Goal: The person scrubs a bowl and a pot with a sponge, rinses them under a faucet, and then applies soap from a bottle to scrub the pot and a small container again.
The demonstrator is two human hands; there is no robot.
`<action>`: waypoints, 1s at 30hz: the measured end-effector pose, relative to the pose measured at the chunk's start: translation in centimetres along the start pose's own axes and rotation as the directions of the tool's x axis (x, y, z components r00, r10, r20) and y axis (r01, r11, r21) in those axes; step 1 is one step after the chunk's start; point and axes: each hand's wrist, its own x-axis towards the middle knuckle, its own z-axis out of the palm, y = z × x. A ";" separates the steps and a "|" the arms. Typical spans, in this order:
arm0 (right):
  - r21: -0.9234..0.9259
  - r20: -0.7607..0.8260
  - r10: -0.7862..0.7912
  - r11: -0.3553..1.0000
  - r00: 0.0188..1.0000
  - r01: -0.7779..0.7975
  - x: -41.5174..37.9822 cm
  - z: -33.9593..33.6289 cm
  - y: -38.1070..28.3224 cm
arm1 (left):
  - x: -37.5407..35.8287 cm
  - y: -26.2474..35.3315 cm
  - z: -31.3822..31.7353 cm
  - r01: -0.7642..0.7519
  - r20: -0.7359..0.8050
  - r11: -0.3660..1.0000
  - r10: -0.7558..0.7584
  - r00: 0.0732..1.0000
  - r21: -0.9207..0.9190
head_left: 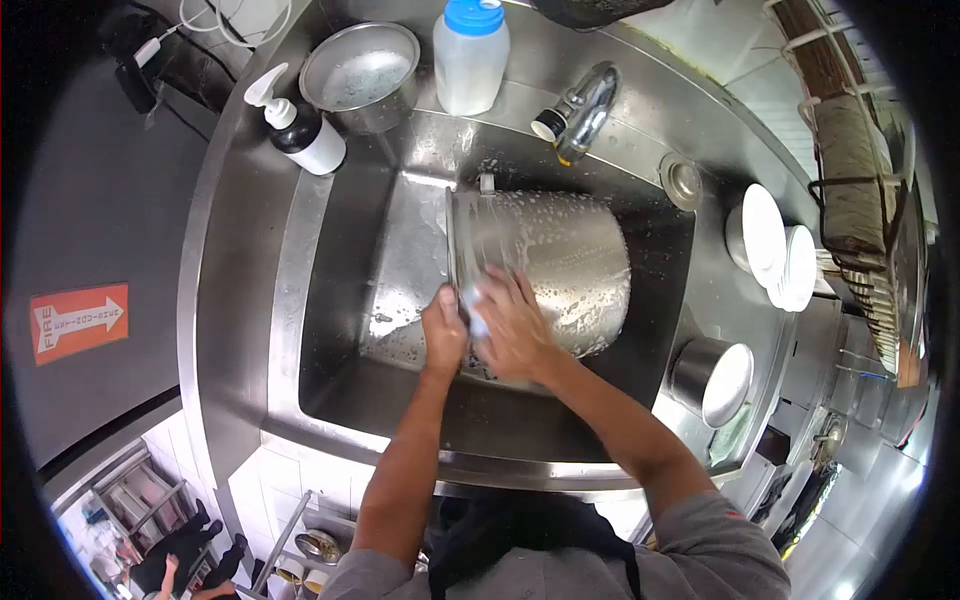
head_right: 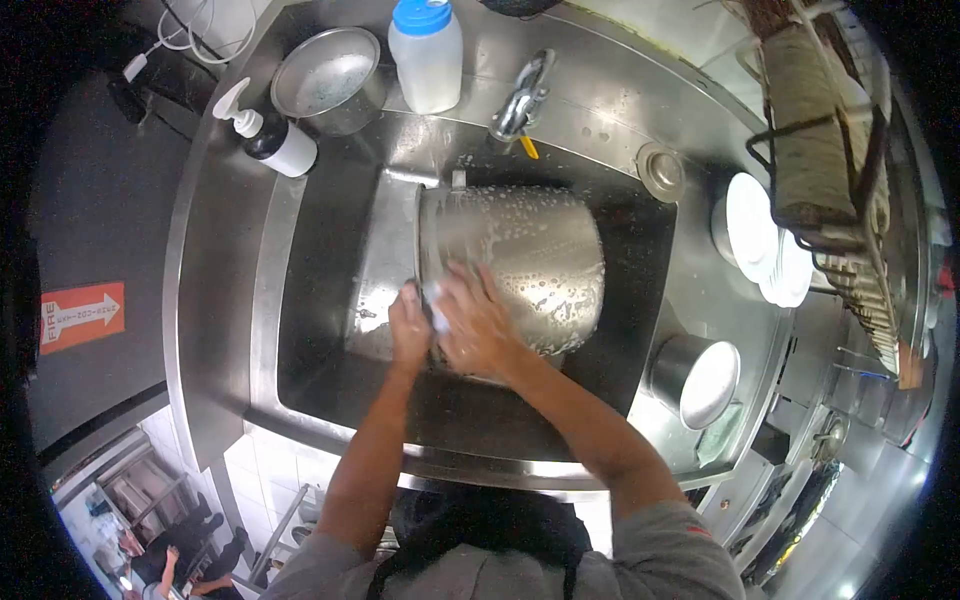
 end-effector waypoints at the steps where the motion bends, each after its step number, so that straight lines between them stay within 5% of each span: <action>1: 0.000 0.099 -0.042 0.999 0.994 0.042 -2.4 -0.6 1.1 | 0.6 -0.1 0.3 0.035 0.007 0.991 -0.034 0.999 -0.132; 2: -0.069 -0.042 0.061 0.996 0.997 -0.064 -3.9 -1.3 4.0 | 1.5 -0.2 0.5 0.068 0.013 0.963 -0.067 0.998 -0.263; 3: -0.118 -0.183 0.149 0.978 0.972 -0.173 -4.6 -2.2 7.3 | 2.6 -0.7 -0.2 0.309 0.225 0.908 -0.251 0.942 -0.284; 5: -0.041 -0.415 0.607 0.732 0.678 -0.680 -2.4 -4.5 12.3 | 4.8 -1.1 0.5 0.427 0.203 0.887 -0.392 0.897 -0.174; 6: -0.115 -0.342 0.663 0.674 0.666 -0.730 -1.0 -4.9 13.3 | 6.0 -1.2 0.5 0.522 0.167 0.851 -0.506 0.846 -0.064; 7: -0.188 -0.375 0.569 0.726 0.732 -0.661 -0.4 -3.0 12.3 | 7.1 -0.8 0.1 0.509 0.169 0.859 -0.495 0.853 -0.054; 8: -0.274 -0.396 0.465 0.763 0.792 -0.585 0.3 0.4 10.4 | 8.0 -0.1 -0.2 0.504 0.337 0.798 -0.400 0.853 -0.330; 9: -0.428 -0.623 -0.019 0.845 0.782 -0.320 0.7 4.6 7.8 | 8.4 0.5 -0.2 0.511 0.463 0.638 -0.260 0.847 -0.576; 11: -0.044 -0.316 0.265 0.955 0.911 -0.293 1.3 3.2 -1.6 | 6.8 0.9 -1.5 0.475 0.452 0.646 -0.219 0.865 -0.597; 12: -0.009 -0.374 0.237 0.966 0.896 -0.260 -0.2 4.5 -2.8 | 5.8 1.5 -2.9 0.428 0.434 0.665 -0.170 0.885 -0.612; 14: 0.018 -0.426 0.205 0.976 0.881 -0.218 -1.4 6.1 -3.3 | 1.9 0.1 -4.7 0.431 0.440 0.851 -0.277 0.854 -0.301; 15: 0.030 -0.478 0.230 0.969 0.848 -0.245 -1.7 6.4 -3.3 | 0.2 -4.0 -4.5 0.305 0.420 0.951 -0.259 0.870 -0.044; 17: 0.111 -0.504 0.292 0.955 0.813 -0.274 0.5 5.9 -3.0 | -2.0 -6.4 -3.1 0.474 0.571 0.755 -0.162 0.805 -0.454; 18: 0.139 -0.448 0.291 0.957 0.845 -0.256 3.8 5.6 -2.3 | -2.1 -5.5 -3.4 0.484 0.571 0.742 -0.168 0.804 -0.464; 19: 0.167 -0.396 0.285 0.957 0.873 -0.237 7.8 5.8 -1.0 | -1.3 -3.2 -4.2 0.353 0.567 0.920 -0.200 0.799 -0.172; 20: 0.043 -0.276 0.410 0.909 0.869 -0.415 11.6 6.1 0.6 | -0.5 -1.6 -4.8 0.174 0.554 0.974 -0.226 0.802 0.144; 21: -0.072 -0.308 0.441 0.873 0.843 -0.483 14.5 8.5 5.0 | -0.6 -1.3 -4.9 0.194 0.556 0.974 -0.224 0.800 0.113; 22: -0.014 0.069 0.626 0.779 0.777 -0.627 18.3 7.4 7.9 | -0.8 -1.3 -4.9 0.205 0.560 0.973 -0.230 0.796 0.107; 25: -0.137 0.078 0.686 0.726 0.723 -0.674 20.0 7.7 7.1 | -0.5 -2.2 -4.8 0.260 0.602 0.964 -0.176 0.779 -0.056; 26: -0.087 -0.016 0.631 0.771 0.775 -0.630 17.5 6.9 4.0 | -0.8 -3.0 -4.6 0.255 0.611 0.965 -0.165 0.774 -0.062; 27: -0.322 -0.354 0.280 0.859 0.892 -0.398 13.4 8.8 2.0 | -1.0 -3.3 -4.7 0.210 0.639 0.978 -0.165 0.752 0.007; 28: -0.084 -0.299 0.459 0.861 0.837 -0.502 10.6 8.0 -2.2 | -1.7 -4.0 -4.6 0.163 0.666 0.984 -0.172 0.726 0.076; 29: -0.166 -0.348 0.441 0.839 0.827 -0.518 7.8 8.4 -5.3 | -3.2 -6.8 -3.4 -0.163 0.558 0.987 0.136 0.819 -0.001; 30: -0.165 -0.363 0.386 0.869 0.848 -0.466 4.6 9.4 -6.8 | -3.4 -5.9 -3.4 -0.175 0.564 0.985 0.149 0.812 -0.008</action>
